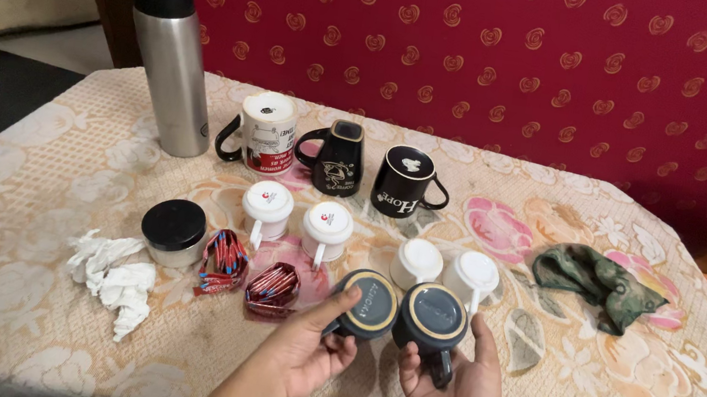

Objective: The person arranges several mugs and small white cups on a table, then wipes the table surface with a cloth. They also handle and align multiple instant coffee sachets in rows. The person wipes a small jar and the table again before the clip ends.

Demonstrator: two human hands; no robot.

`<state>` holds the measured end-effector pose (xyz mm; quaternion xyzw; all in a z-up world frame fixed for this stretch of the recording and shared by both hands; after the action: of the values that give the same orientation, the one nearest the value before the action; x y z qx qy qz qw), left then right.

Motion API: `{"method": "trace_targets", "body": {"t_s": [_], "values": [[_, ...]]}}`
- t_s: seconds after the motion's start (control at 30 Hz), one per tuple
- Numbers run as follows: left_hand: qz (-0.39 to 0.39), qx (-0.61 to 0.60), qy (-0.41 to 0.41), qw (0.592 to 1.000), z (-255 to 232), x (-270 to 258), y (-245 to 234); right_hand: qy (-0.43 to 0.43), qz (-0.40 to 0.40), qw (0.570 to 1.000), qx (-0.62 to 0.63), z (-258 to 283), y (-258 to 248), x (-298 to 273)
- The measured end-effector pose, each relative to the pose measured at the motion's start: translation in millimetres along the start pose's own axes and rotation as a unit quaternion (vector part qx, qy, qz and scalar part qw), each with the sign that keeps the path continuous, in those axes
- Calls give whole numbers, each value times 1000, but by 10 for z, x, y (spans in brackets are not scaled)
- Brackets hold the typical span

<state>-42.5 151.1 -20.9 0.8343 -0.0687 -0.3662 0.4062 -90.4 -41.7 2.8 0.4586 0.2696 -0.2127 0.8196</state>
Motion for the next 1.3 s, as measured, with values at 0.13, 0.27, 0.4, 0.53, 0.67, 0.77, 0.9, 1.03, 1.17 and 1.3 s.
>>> {"method": "trace_targets", "body": {"t_s": [0.13,0.27,0.4,0.53,0.67,0.77,0.9,1.03,1.17,1.3], "values": [[-8,-74,-36,997,71,55,16,7,10,1000,8,-17,-14,36],[-14,-99,-36,994,40,70,-10,13,36,999,29,-4,-46,85],[-1,-88,-17,996,12,56,-5,28,58,997,35,27,-33,73],[-18,-84,-1,996,53,70,-5,-10,14,1000,-3,68,-77,102],[-47,-65,32,996,47,93,-22,-74,18,996,-42,102,-146,213],[-44,-43,46,997,11,95,-10,-82,33,995,-39,123,-199,288],[-52,11,59,997,-96,32,-7,-113,-38,989,-87,155,-224,304],[-16,35,74,997,-244,-30,-8,-124,-18,990,-63,187,-145,255],[-14,36,83,996,-351,-26,-49,-143,3,987,-71,239,-97,234],[-11,-28,129,991,-446,-19,-66,-175,36,977,-116,402,12,292]]}}
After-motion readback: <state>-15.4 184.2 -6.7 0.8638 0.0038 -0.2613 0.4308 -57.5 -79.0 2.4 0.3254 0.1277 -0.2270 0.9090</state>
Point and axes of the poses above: each hand's wrist, its own x-axis towards the middle knuckle, its own y-axis out of the palm, z = x × y, the point moved 3 cm from there along x, towards the middle knuckle
